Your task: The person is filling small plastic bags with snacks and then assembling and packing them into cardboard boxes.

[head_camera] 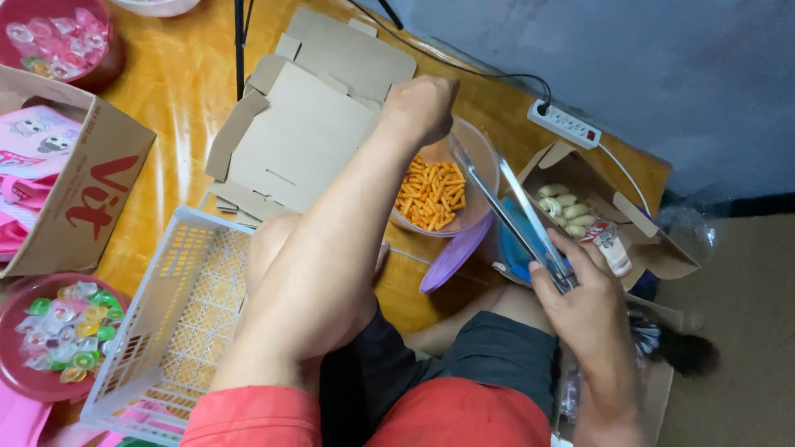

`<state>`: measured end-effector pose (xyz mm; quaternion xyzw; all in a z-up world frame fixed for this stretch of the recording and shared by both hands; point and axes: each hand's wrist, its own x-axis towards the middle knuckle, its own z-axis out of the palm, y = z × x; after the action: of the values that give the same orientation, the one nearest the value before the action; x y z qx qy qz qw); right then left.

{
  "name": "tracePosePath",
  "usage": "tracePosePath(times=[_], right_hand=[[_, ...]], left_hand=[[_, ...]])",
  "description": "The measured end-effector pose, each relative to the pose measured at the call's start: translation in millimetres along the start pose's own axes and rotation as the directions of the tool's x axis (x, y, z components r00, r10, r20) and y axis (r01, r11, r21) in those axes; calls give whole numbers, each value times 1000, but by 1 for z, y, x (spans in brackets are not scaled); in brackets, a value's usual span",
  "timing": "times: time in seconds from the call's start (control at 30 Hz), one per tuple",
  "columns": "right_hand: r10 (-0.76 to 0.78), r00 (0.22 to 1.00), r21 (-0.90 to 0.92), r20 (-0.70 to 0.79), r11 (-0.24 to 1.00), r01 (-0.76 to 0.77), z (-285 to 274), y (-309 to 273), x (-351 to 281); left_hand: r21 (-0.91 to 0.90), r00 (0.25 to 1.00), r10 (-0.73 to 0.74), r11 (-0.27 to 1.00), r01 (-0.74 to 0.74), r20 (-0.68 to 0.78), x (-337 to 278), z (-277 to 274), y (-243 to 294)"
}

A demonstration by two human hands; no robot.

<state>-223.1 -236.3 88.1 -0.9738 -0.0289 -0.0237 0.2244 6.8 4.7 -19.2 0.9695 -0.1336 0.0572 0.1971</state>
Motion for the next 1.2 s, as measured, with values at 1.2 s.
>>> tracePosePath(times=[1.2], right_hand=[[15, 936, -316, 353, 943, 104, 229, 61, 110]], left_hand=[[-288, 990, -87, 956, 52, -108, 16, -49, 90]])
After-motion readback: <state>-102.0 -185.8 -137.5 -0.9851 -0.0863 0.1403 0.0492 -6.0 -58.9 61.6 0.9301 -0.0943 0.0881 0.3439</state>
